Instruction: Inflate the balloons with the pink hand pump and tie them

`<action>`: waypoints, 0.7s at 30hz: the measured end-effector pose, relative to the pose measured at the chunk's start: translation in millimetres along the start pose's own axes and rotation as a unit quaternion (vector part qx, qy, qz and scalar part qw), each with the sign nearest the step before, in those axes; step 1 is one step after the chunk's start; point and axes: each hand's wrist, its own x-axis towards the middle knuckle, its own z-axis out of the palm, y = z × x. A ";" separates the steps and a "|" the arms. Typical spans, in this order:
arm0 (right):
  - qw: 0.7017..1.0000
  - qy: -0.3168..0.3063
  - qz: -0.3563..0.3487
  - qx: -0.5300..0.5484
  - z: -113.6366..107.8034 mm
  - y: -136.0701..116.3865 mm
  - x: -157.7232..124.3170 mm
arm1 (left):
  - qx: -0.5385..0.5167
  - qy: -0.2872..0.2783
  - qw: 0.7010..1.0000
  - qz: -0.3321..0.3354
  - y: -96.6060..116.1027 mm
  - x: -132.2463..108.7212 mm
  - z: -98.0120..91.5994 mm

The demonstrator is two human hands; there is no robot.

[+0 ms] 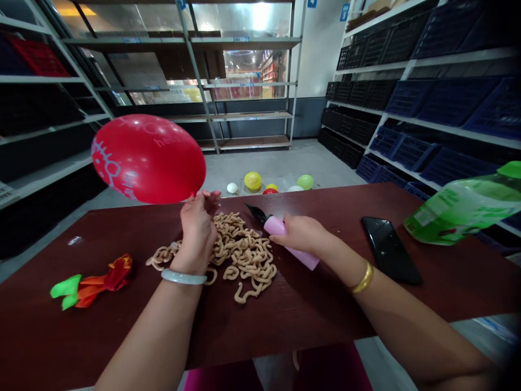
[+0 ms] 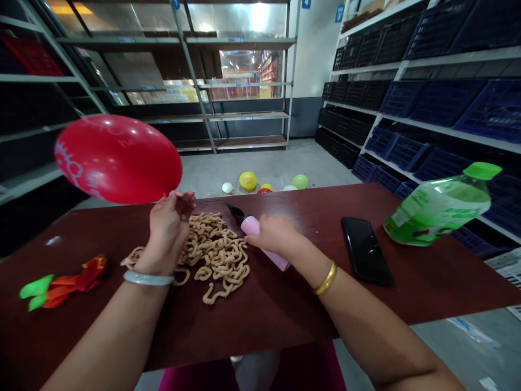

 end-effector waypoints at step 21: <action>0.937 0.112 -0.331 -0.005 -12.3 -49.5 43.2 | -0.063 -0.092 0.988 -0.107 12.2 -19.8 10.1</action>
